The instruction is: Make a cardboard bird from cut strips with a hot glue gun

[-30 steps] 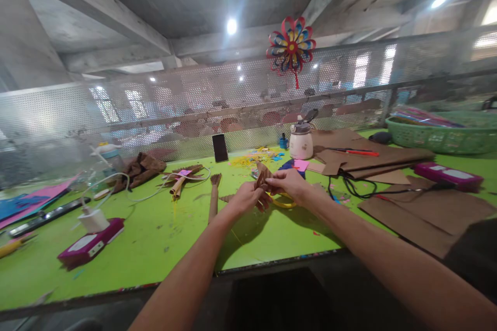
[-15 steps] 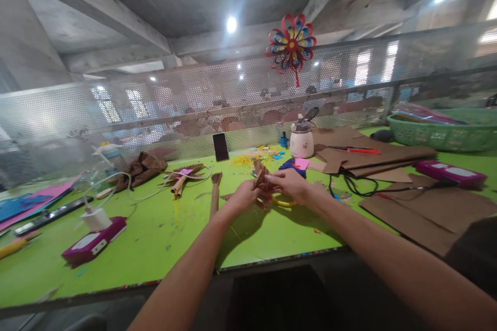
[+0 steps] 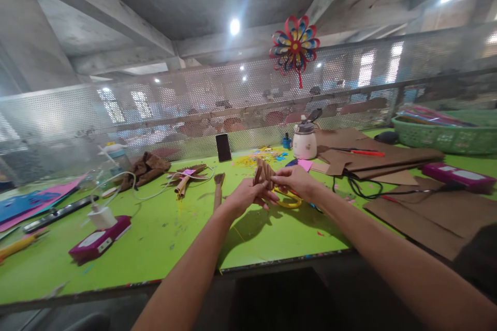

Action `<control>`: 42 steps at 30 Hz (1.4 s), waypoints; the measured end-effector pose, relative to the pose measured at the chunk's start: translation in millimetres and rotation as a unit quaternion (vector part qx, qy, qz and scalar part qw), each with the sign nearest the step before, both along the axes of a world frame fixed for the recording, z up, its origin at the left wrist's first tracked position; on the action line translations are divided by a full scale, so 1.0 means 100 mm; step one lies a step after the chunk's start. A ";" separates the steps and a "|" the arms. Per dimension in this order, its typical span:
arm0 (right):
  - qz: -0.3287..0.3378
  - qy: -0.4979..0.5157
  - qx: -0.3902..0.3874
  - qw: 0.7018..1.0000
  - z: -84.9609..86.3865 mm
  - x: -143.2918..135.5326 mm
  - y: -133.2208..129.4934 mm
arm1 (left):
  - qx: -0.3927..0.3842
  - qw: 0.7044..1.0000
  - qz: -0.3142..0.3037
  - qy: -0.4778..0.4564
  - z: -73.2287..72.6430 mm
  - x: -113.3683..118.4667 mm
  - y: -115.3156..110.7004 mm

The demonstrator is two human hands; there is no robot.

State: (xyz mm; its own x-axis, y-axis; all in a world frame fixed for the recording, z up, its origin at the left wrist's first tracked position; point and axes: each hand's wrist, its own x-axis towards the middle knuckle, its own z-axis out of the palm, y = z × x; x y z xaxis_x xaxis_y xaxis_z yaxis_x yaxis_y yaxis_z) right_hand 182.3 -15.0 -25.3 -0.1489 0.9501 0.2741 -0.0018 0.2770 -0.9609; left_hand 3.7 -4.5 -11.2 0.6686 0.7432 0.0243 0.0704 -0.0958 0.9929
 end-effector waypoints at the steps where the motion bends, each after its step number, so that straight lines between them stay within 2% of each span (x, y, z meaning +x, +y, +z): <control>1: 0.012 0.014 -0.003 1.000 -0.01 0.00 0.00 | -0.001 1.000 -0.005 0.002 0.00 0.00 0.00; 8: 0.027 0.038 -0.019 0.999 -0.05 -0.03 0.03 | 0.008 1.000 0.010 0.004 -0.04 0.03 0.00; 15: 0.052 0.047 -0.039 0.997 -0.06 -0.07 0.00 | -0.010 1.000 -0.027 0.007 -0.09 0.01 0.03; 18: 0.091 0.041 -0.044 0.994 0.00 -0.03 -0.03 | -0.027 0.997 -0.066 -0.002 -0.06 -0.03 0.01; 23: 0.192 0.039 -0.035 0.980 0.10 0.05 -0.11 | -0.067 0.986 -0.150 -0.038 0.03 -0.08 -0.08; 28: 0.263 0.078 -0.044 0.961 0.11 0.03 -0.17 | -0.091 0.970 -0.220 -0.044 0.09 -0.10 -0.14; 31: 0.250 0.103 -0.054 0.961 0.10 0.01 -0.17 | -0.100 0.969 -0.222 -0.042 0.08 -0.09 -0.14; 36: 0.199 0.120 -0.063 0.970 0.08 0.01 -0.12 | -0.090 0.982 -0.159 -0.057 0.05 -0.06 -0.11; 42: 0.153 0.141 -0.052 0.977 0.05 -0.02 -0.07 | -0.082 0.987 -0.123 -0.056 0.01 -0.05 -0.09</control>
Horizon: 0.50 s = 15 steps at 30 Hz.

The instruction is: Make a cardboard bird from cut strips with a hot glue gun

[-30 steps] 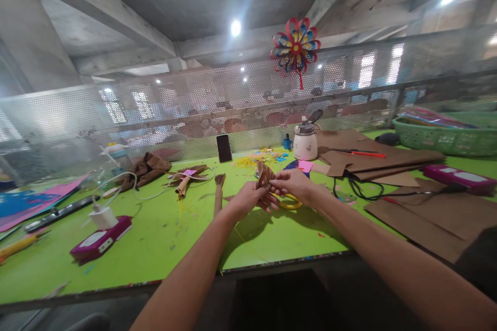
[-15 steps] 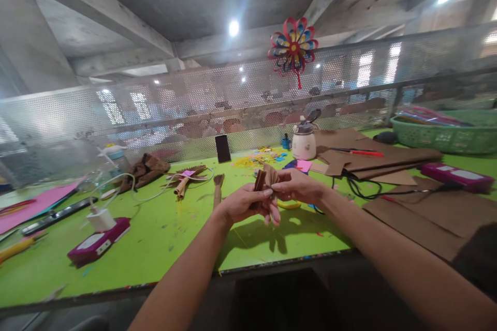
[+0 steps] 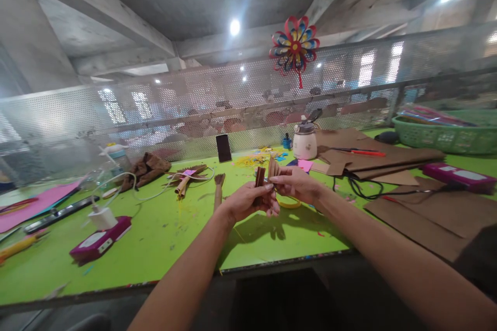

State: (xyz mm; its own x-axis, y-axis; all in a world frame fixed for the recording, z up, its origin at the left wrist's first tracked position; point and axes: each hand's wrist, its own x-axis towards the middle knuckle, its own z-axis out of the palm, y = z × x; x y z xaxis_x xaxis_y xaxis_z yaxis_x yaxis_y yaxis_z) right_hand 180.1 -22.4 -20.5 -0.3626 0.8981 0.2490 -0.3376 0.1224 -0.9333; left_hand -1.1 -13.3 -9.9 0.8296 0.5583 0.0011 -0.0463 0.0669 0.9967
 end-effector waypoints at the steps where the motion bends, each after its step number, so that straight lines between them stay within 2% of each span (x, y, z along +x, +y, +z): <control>1: -0.010 0.000 -0.001 1.000 -0.01 0.00 0.01 | 0.005 1.000 0.013 0.001 -0.01 0.01 0.01; 8: -0.069 0.000 -0.009 0.998 -0.06 -0.01 0.09 | 0.042 0.991 0.127 -0.004 -0.04 0.09 0.05; 15: -0.065 0.013 -0.015 0.998 -0.09 -0.03 0.11 | 0.088 0.983 0.160 0.017 -0.07 0.14 0.07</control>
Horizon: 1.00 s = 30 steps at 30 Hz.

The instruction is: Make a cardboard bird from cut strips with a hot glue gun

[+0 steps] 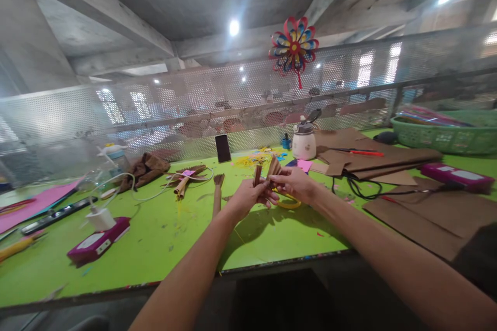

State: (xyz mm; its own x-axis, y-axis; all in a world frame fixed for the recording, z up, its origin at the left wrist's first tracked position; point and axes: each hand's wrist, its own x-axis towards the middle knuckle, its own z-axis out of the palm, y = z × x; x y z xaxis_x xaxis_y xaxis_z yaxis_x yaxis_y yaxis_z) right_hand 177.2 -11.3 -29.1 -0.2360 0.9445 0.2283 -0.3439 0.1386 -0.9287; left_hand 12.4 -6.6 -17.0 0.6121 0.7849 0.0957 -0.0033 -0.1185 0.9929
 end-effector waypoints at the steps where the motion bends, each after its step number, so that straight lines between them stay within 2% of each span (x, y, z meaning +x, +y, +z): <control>1: 0.000 -0.001 -0.001 1.000 -0.01 0.00 0.00 | 0.010 1.000 0.005 0.011 -0.01 0.01 0.00; 8: -0.015 -0.034 -0.028 0.999 -0.07 0.00 0.03 | 0.085 0.991 0.018 0.098 -0.08 0.06 0.02; 14: -0.044 -0.071 -0.035 0.996 -0.09 -0.03 0.05 | 0.152 0.971 0.007 0.184 -0.11 0.03 0.03; 21: -0.097 -0.105 -0.038 0.989 -0.07 -0.07 0.01 | 0.196 0.955 -0.013 0.221 -0.12 0.01 0.03; 25: -0.129 -0.107 -0.016 0.986 -0.08 -0.10 -0.01 | 0.285 0.923 0.020 0.258 -0.09 0.02 0.01; 30: -0.134 -0.094 -0.004 0.987 -0.13 -0.12 0.03 | 0.367 0.860 0.083 0.343 -0.07 0.03 -0.05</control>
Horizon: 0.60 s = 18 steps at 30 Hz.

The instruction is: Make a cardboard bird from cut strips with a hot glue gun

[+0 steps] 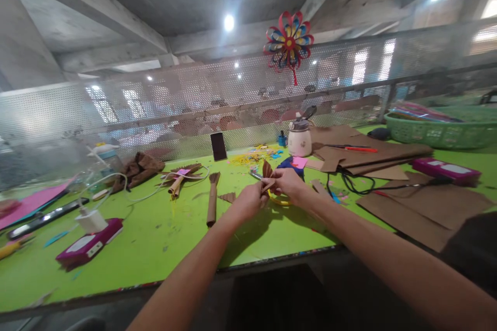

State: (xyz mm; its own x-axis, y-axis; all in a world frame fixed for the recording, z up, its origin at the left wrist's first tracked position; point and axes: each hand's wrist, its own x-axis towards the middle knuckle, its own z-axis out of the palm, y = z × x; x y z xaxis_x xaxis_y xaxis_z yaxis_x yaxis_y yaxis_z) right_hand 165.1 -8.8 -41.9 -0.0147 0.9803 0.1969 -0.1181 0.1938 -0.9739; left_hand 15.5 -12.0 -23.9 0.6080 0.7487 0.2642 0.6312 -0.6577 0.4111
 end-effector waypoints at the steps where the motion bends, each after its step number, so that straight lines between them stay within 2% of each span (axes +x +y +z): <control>1: 0.002 0.003 0.001 1.000 0.00 -0.01 0.01 | 0.013 1.000 0.016 0.015 -0.01 0.00 -0.01; 5: -0.007 0.012 -0.002 1.000 0.03 -0.05 -0.02 | 0.050 0.995 0.075 0.031 -0.06 0.00 0.01; 7: -0.012 0.010 0.003 1.000 0.07 -0.05 -0.05 | 0.041 0.997 0.067 0.003 -0.08 0.01 0.04; 10: 0.034 0.002 0.031 0.999 0.13 -0.01 -0.09 | -0.060 0.995 -0.004 -0.075 -0.04 0.00 0.08; 14: 0.178 -0.015 0.062 0.982 0.25 0.13 -0.15 | -0.252 0.952 -0.071 -0.157 0.08 -0.04 0.03; 16: 0.219 -0.004 0.058 0.974 0.31 0.20 -0.17 | -0.301 0.932 -0.096 -0.176 0.12 -0.07 0.00; 18: 0.209 0.015 0.053 0.976 0.36 0.25 -0.18 | -0.301 0.933 -0.109 -0.165 0.12 -0.08 -0.01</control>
